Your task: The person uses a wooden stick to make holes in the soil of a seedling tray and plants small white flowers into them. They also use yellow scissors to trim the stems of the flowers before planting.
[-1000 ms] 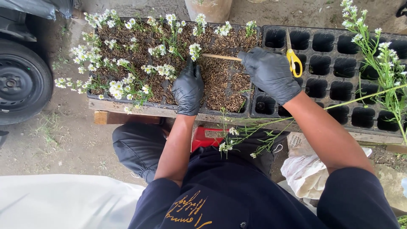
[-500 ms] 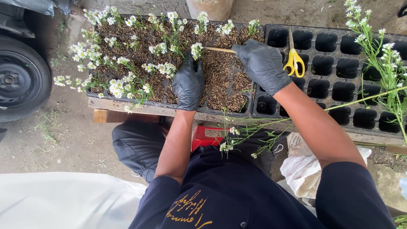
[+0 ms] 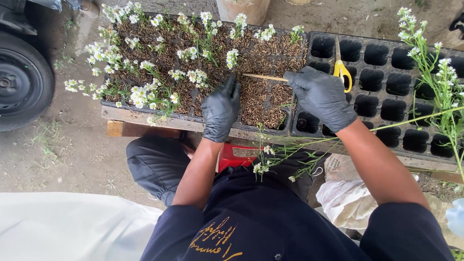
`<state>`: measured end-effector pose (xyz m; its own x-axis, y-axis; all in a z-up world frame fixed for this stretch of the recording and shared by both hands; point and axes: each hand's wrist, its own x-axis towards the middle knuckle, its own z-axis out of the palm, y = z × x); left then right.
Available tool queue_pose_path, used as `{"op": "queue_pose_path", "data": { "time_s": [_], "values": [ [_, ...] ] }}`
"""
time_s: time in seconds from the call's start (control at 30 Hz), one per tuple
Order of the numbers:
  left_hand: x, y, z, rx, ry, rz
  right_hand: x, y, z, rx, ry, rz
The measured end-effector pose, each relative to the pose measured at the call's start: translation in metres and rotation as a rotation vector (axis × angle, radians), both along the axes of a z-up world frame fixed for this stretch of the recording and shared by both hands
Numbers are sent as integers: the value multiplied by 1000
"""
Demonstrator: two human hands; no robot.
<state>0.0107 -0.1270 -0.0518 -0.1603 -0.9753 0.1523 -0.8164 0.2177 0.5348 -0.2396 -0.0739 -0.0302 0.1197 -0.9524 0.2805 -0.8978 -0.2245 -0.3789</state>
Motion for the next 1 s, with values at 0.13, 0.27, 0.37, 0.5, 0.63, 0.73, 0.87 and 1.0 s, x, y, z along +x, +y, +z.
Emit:
{"op": "queue_pose_path", "data": {
  "time_s": [0.13, 0.27, 0.37, 0.5, 0.63, 0.73, 0.87, 1.0],
  "values": [
    [-2, 23, -3, -38, 83, -81, -1, -7, -22, -54, 66, -35],
    [19, 30, -34, -377, 96, -249, 0, -13, -39, -117, 95, -118],
    [37, 38, -28, -486, 16, -298, 6, -15, -53, -137, 108, -144],
    [62, 45, -20, -520, 85, -422, 19, -9, -46, -118, 13, -109],
    [77, 45, -13, -490, 131, -406, 24, 5, -31, -112, 26, -120],
    [80, 38, -18, -511, 158, -327, 40, 9, -29, -85, 20, -98],
    [80, 33, -19, -507, 187, -297, 50, 5, -36, -101, -2, -99],
    [76, 29, -70, -589, 119, -263, 34, 8, -24, -103, 47, -126]
  ]
}}
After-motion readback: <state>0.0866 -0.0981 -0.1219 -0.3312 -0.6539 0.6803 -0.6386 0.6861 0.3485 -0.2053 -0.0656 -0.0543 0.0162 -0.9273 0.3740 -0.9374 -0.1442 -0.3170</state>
